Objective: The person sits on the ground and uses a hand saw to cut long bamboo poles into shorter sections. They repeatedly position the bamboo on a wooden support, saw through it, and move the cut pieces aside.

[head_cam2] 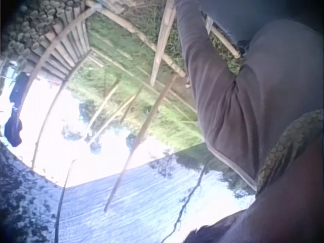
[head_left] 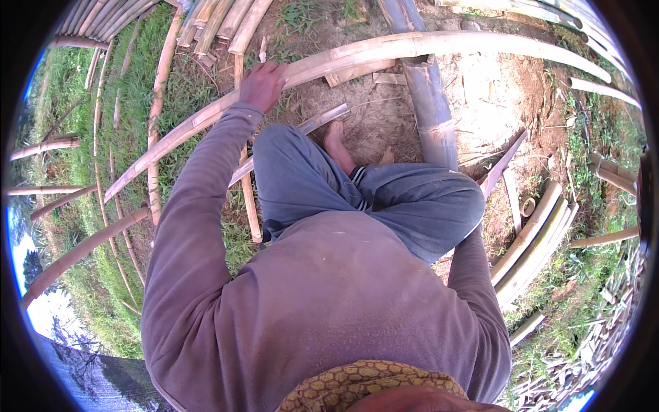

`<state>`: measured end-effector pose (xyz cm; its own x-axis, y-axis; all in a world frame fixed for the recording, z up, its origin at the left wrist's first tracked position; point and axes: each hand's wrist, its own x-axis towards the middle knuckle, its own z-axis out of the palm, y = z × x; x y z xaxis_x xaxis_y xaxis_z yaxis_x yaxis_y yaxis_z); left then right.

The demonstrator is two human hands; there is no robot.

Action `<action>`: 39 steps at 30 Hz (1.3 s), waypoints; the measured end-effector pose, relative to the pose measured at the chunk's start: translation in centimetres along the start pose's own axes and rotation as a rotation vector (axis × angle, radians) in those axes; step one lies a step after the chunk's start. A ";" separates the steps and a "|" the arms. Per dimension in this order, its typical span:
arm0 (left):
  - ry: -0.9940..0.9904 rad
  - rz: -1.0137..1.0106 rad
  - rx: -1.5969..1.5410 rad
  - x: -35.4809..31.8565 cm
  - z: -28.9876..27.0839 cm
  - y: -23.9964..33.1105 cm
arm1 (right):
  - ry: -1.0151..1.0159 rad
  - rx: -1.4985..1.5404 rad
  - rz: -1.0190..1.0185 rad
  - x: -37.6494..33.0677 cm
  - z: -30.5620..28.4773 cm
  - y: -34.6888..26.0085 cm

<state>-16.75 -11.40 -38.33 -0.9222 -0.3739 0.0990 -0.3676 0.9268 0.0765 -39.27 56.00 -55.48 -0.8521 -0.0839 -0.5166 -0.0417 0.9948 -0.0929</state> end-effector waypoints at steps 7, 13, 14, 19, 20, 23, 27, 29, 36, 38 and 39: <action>0.054 0.012 0.010 -0.4 0.6 -0.1 | 0.661 0.650 0.007 -8.2 -14.2 -2.7; -0.014 -0.020 0.039 0.1 0.2 0.4 | 0.568 1.106 -0.445 -23.8 -19.2 -12.2; -0.015 -0.025 0.042 -0.2 0.4 0.2 | 0.525 1.161 -0.501 -25.7 -18.8 -14.4; -0.052 -0.034 0.068 -0.2 0.1 0.0 | 0.601 0.812 -0.637 -27.7 -14.3 -17.7; -0.050 -0.038 0.062 -0.1 0.3 -0.2 | 0.523 0.899 -0.635 -28.2 -14.6 -19.0; -0.044 -0.051 0.047 0.0 0.9 -0.4 | 0.339 1.051 -0.632 -28.5 -14.9 -19.8; 0.007 -0.028 0.053 -0.1 1.3 -0.5 | 0.284 1.095 -0.670 -27.1 -14.7 -18.7; 0.036 -0.008 0.058 -0.1 1.7 -0.8 | 0.275 1.088 -0.701 -26.7 -14.6 -18.4; 0.012 -0.008 0.067 0.1 2.1 -1.0 | 0.328 0.871 -0.764 -26.1 -15.1 -18.5; 0.016 -0.003 0.061 0.0 2.2 -1.0 | 0.292 0.913 -0.736 -26.3 -15.1 -18.6; 0.024 0.002 0.055 -0.1 2.2 -1.2 | 0.284 0.907 -0.720 -26.6 -15.6 -18.9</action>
<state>-16.45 -12.43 -40.66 -0.9199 -0.3724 0.1232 -0.3727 0.9277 0.0215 -23.96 40.35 -26.76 -0.8737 -0.4768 0.0971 -0.2711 0.3112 -0.9108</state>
